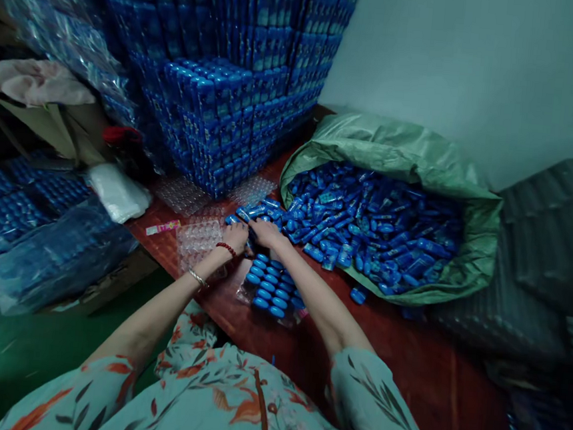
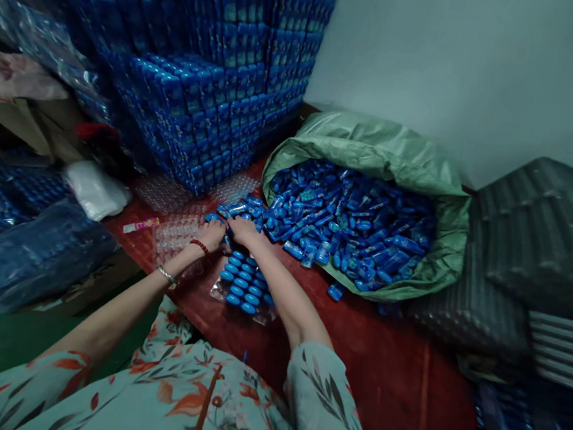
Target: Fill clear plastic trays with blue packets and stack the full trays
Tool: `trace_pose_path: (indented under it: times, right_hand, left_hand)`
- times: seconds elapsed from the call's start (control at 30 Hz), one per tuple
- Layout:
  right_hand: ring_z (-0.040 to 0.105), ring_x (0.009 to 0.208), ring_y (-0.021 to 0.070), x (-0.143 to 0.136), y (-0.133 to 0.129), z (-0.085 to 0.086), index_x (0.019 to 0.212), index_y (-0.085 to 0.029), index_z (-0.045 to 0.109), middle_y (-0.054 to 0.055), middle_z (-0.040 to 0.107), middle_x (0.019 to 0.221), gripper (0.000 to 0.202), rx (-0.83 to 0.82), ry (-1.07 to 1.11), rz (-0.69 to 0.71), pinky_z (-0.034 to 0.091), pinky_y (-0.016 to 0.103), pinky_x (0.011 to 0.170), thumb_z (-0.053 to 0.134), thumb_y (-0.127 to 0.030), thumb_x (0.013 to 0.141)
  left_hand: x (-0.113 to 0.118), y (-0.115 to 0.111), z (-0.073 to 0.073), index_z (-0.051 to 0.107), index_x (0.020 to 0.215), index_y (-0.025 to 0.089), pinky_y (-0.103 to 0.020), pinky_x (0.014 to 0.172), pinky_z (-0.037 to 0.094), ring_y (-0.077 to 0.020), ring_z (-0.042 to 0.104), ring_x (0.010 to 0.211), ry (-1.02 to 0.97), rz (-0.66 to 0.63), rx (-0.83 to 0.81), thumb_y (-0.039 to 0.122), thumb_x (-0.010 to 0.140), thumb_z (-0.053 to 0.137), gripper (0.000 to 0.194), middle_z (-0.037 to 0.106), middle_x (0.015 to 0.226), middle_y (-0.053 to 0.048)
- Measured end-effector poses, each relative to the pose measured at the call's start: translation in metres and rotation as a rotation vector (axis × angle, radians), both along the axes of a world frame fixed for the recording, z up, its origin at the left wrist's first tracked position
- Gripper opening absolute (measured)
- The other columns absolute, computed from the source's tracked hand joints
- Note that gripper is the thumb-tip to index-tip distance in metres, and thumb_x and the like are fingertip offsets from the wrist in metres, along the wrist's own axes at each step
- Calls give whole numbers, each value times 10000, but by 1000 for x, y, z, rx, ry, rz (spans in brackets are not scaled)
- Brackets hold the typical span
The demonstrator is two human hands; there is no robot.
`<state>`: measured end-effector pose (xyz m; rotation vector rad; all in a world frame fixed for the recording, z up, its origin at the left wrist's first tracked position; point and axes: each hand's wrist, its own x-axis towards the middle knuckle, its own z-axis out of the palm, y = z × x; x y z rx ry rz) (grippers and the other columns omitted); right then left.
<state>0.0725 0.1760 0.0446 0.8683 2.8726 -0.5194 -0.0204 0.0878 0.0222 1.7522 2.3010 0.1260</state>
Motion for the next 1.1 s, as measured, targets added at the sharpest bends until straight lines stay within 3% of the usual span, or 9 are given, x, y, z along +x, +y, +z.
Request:
trace_pose_path:
  times: [0.13, 0.23, 0.3, 0.4, 0.57, 0.67, 0.77, 0.9, 1.1]
  right_hand:
    - [541, 1028, 203, 68, 2, 24, 1167, -176, 471, 93, 565, 1146, 314, 6, 226, -133, 426, 332, 855, 444, -190, 855]
    - [581, 900, 172, 145, -17, 40, 1079, -195, 532, 35, 621, 1001, 255, -219, 695, -329, 465, 313, 796, 469, -304, 857]
    - [593, 873, 172, 192, -43, 41, 1066, -210, 574, 21, 634, 976, 284, -358, 747, -415, 478, 310, 774, 556, -334, 811]
    - [613, 828, 177, 234, -94, 24, 996, -199, 622, 28, 656, 919, 262, -434, 706, -512, 499, 309, 741, 619, -343, 777]
    - [620, 851, 180, 234, -153, -22, 970, -209, 617, 47, 652, 916, 169, -118, 782, -596, 515, 337, 785, 549, -294, 840]
    - [617, 919, 186, 228, -158, -33, 1058, -222, 603, 74, 640, 993, 227, 14, 705, -429, 526, 334, 799, 459, -235, 883]
    - [614, 938, 199, 227, -152, -30, 1114, -217, 589, 97, 629, 1019, 293, 107, 519, -265, 531, 332, 792, 402, -182, 891]
    - [602, 867, 193, 218, -143, -12, 1085, -208, 589, 92, 617, 933, 365, 228, 292, -128, 509, 326, 774, 319, -78, 877]
    - [552, 735, 176, 195, -134, 16, 944, -189, 596, 63, 589, 823, 282, 249, 8, 141, 469, 296, 684, 401, -20, 831]
  left_hand:
    - [-3, -1, -3, 472, 1073, 97, -386, 807, 428, -349, 523, 1049, -79, -42, 40, 263, 603, 759, 575, 542, 1123, -214]
    - [0, -8, -5, 446, 1094, 136, -319, 734, 458, -271, 600, 917, -172, -78, 66, 273, 685, 697, 499, 608, 988, -124]
    - [2, -18, -6, 447, 1090, 150, -293, 718, 467, -216, 616, 838, -279, -74, 156, 262, 780, 592, 360, 624, 913, -78]
    - [4, -42, -3, 492, 1044, 159, -298, 766, 476, -179, 609, 829, -520, 13, 439, 266, 840, 485, 231, 624, 909, -55]
    - [4, -101, 9, 555, 992, 169, -308, 793, 495, -173, 612, 859, -726, 289, 644, 396, 795, 567, 300, 626, 937, -44]
    - [12, -134, 10, 582, 931, 166, -310, 783, 506, -176, 615, 841, -721, 342, 631, 411, 765, 610, 297, 627, 891, -39]
    - [25, -153, 7, 587, 935, 176, -313, 768, 514, -177, 613, 834, -684, 310, 596, 388, 784, 601, 261, 622, 889, -37]
    - [41, -151, 0, 577, 939, 186, -308, 755, 507, -170, 598, 811, -579, 153, 613, 304, 826, 554, 165, 619, 867, -37]
    - [41, -130, -6, 568, 1070, 176, -316, 740, 479, -176, 534, 838, -402, -362, 513, 130, 890, 332, 301, 593, 955, -93]
